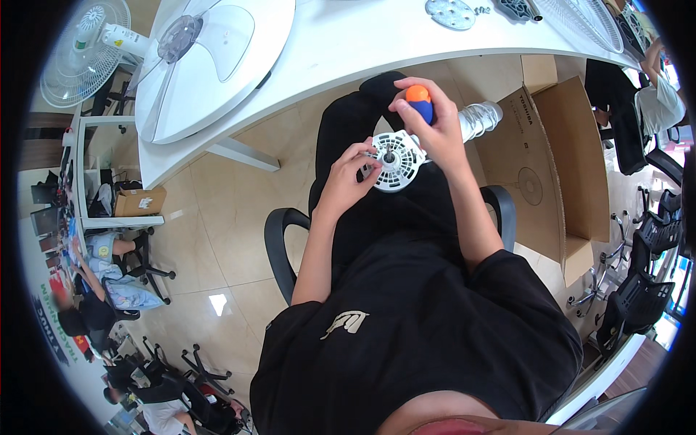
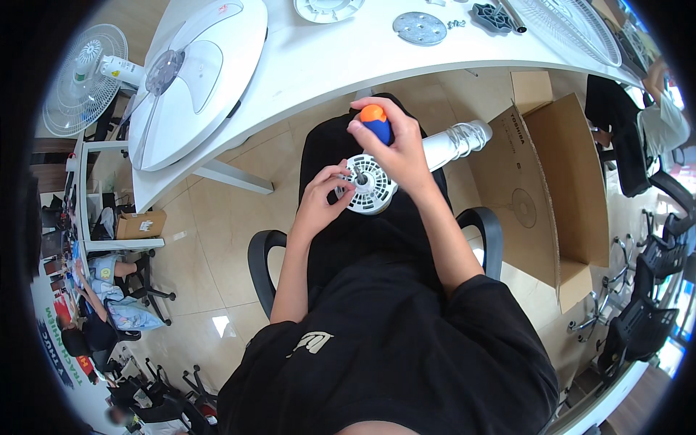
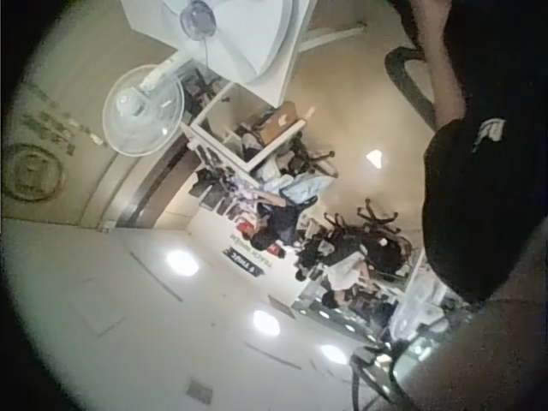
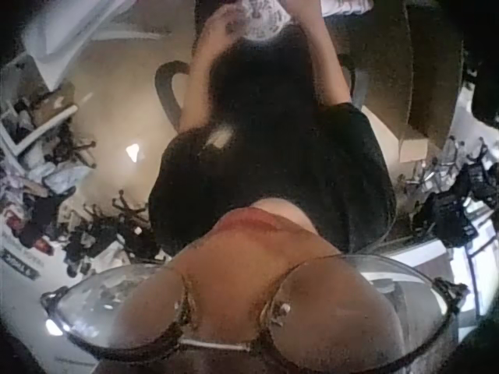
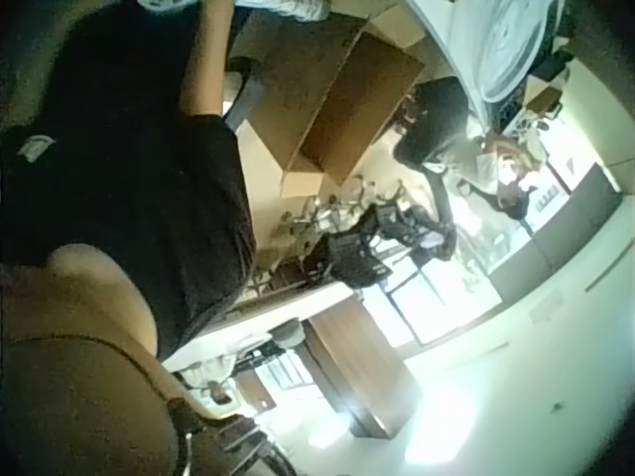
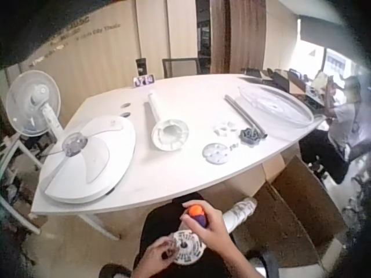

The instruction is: Disassembling the motor housing of an electric fan using a screwdriver.

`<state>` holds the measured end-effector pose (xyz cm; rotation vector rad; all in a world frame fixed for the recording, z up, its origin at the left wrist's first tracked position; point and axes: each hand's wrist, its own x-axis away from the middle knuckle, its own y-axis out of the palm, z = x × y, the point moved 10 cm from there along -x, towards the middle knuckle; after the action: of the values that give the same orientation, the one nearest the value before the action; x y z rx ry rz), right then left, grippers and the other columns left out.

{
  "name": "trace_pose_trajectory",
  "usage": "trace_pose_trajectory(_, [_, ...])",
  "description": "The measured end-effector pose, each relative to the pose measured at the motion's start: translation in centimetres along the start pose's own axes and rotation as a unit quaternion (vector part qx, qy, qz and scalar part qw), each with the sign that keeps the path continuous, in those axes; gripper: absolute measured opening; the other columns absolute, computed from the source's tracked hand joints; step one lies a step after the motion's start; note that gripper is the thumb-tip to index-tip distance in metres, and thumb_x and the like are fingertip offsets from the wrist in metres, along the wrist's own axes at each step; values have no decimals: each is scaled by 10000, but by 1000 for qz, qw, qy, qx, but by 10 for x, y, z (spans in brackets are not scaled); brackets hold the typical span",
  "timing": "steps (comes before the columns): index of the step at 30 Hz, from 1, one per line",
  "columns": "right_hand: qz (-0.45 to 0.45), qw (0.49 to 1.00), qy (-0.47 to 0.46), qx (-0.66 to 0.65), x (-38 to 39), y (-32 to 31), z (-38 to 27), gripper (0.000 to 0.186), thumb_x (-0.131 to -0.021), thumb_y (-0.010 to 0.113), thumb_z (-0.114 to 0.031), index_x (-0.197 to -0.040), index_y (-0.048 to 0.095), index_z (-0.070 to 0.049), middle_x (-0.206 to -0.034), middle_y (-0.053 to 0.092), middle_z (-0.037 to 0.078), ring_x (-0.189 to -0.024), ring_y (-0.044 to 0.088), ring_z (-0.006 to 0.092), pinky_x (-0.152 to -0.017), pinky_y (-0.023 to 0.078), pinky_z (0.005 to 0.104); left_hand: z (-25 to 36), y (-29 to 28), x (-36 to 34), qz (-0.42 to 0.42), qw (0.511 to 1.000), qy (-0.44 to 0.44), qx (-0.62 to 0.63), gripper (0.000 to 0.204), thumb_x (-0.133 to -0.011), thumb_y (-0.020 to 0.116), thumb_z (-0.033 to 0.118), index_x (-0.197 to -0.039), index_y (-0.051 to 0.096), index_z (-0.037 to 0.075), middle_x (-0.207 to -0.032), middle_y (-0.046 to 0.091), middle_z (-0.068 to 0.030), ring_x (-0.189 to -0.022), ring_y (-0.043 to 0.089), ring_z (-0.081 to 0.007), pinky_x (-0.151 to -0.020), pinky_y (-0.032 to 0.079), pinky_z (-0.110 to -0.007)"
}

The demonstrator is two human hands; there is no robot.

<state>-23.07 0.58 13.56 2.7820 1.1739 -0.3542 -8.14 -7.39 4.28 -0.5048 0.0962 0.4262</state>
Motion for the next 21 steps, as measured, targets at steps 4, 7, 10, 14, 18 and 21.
trace_pose_trajectory(4, [-71, 975, 47, 207, -12, -22, 59, 279, -951, 706, -240, -1127, 677, -25, -893, 721, 67, -636, 605, 81, -553, 483, 219, -2, 2, -2, -26, 999, -30, -10, 101, -834, 748, 23, -911, 700, -23, -1195, 663, -135, -1306, 591, -331, -1027, 480, -403])
trace_pose_trajectory(7, [-139, 939, 138, 281, -1, -30, 104, 352, -927, 733, -332, -1081, 695, -17, -823, 700, 78, -612, 621, 118, -551, 500, 253, -3, 0, -2, -30, 999, -32, -9, 94, -835, 748, 22, -894, 692, -25, -1205, 655, -140, -1306, 588, -337, -1033, 475, -407])
trace_pose_trajectory(10, [-209, 914, 240, 251, 20, -22, 131, 414, -899, 753, -396, -1053, 705, -14, -763, 676, 80, -580, 621, 140, -552, 510, 278, -4, 1, -4, -33, 998, -43, -17, 104, -831, 756, 37, -882, 686, -21, -1229, 632, -145, -1306, 579, -340, -1035, 469, -415])
trace_pose_trajectory(14, [-230, 909, 200, 285, 15, -17, 128, 444, -883, 760, -420, -1022, 705, -2, -741, 681, 104, -541, 624, 168, -556, 520, 301, -6, -2, -8, -54, 991, -111, -57, 161, -817, 784, 92, -876, 680, -16, -1267, 590, -155, -1257, 576, -342, -1036, 459, -429])
trace_pose_trajectory(18, [-232, 908, 175, 302, 12, -16, 128, 461, -870, 769, -414, -1026, 700, 15, -744, 688, 121, -552, 643, 180, -560, 530, 305, -10, 0, -7, -65, 987, -120, -80, 195, -812, 794, 123, -881, 678, -18, -1274, 585, -157, -1213, 577, -350, -1029, 458, -431])
trace_pose_trajectory(21, [-236, 893, 209, 322, 15, -19, 132, 608, -800, 793, -436, -1168, 700, 40, -964, 738, 248, -866, 741, 359, -838, 577, 393, -8, 1, -7, -63, 988, -120, -71, 185, -819, 786, 116, -885, 678, -18, -1281, 580, -153, -1203, 585, -355, -1013, 466, -427])
